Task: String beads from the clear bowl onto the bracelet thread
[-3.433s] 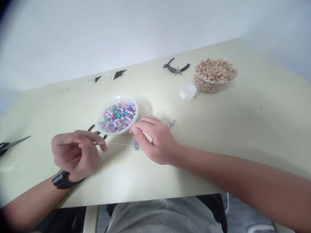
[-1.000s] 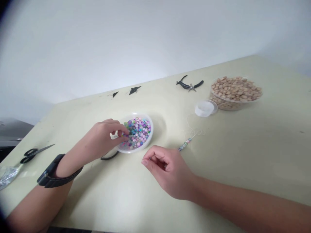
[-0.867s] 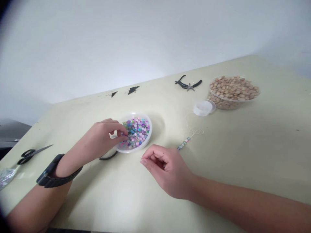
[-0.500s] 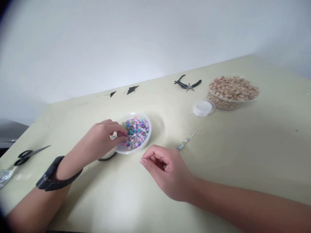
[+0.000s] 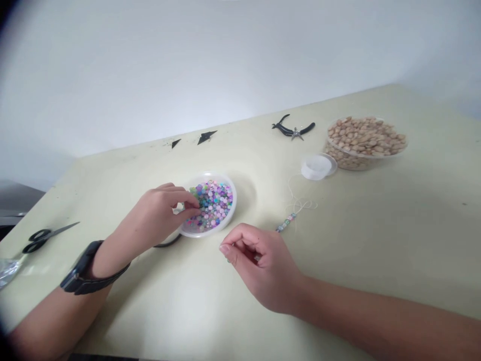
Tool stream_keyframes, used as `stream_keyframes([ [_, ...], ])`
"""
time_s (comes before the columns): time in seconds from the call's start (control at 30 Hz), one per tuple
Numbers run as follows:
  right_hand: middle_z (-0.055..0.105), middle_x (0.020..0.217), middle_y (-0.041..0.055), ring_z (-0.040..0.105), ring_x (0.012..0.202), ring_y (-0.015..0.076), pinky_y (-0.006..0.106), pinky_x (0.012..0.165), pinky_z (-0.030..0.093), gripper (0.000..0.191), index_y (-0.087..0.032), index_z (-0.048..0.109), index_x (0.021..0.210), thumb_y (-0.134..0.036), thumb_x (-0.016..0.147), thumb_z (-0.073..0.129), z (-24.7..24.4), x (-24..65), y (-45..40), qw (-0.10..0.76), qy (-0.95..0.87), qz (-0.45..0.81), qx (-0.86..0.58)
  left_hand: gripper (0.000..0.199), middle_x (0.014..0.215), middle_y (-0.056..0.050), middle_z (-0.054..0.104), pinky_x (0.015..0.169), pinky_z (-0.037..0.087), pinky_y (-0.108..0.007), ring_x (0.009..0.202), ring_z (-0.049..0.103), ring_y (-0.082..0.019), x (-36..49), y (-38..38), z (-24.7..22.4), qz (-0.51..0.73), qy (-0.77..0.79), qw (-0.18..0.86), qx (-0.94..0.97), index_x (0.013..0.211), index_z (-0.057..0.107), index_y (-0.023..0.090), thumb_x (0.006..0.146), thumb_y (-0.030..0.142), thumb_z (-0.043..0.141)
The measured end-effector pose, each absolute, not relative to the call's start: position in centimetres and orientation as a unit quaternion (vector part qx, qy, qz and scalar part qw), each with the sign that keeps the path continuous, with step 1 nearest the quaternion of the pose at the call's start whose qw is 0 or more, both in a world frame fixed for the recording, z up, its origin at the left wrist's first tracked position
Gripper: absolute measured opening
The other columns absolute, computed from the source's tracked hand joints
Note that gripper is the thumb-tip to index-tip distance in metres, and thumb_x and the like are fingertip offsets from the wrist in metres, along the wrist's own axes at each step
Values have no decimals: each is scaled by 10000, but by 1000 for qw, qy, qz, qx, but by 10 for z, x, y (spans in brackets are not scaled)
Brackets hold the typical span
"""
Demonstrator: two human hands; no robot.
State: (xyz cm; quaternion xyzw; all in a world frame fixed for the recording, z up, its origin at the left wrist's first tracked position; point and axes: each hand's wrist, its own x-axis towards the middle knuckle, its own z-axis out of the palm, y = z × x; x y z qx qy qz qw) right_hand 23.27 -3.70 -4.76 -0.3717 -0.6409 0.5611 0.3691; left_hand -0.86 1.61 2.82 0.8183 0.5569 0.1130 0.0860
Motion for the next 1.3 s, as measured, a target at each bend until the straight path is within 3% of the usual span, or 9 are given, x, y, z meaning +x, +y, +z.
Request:
stream_keyframes([
  [0.4, 487, 620, -25, 382, 534, 89, 237, 486, 299, 261, -162, 614, 837, -342, 1023, 583, -49, 233, -38, 368, -653, 552, -365, 83, 798, 14, 644, 685, 394, -284, 755, 557, -140, -11, 21, 33, 103, 551, 157, 813, 804, 712, 205, 879, 171, 723],
  [0.53, 485, 616, -29, 389, 530, 83, 228, 487, 317, 226, -159, 632, 848, -296, 1021, 579, -50, 234, -37, 371, -666, 538, -359, 145, 834, 11, 681, 775, 410, -307, 799, 581, -148, -20, 24, 33, 97, 496, 151, 850, 855, 729, 214, 964, 189, 637],
  [0.7, 465, 594, -45, 360, 501, 62, 206, 461, 293, 195, -152, 639, 847, -233, 1012, 576, -48, 234, -37, 377, -685, 519, -345, 182, 1014, 20, 734, 895, 398, -337, 919, 634, -149, -31, 22, 40, 69, 427, 176, 884, 1025, 720, 239, 1006, 172, 551],
  [0.93, 476, 588, -55, 359, 494, 47, 184, 461, 298, 172, -153, 636, 841, -196, 1000, 588, -49, 231, -37, 381, -708, 488, -339, 448, 1135, 54, 726, 919, 307, -371, 1078, 629, -156, -27, 17, 44, -2, 391, 256, 884, 1076, 730, 325, 1006, 37, 393],
  [1.3, 461, 602, -60, 360, 505, 47, 182, 469, 299, 152, -155, 620, 866, -182, 1008, 573, -50, 232, -38, 385, -706, 499, -324, 339, 1144, 4, 728, 1026, 337, -389, 1065, 638, -179, -32, 17, 40, 14, 436, 188, 880, 1173, 713, 256, 1021, 151, 429],
])
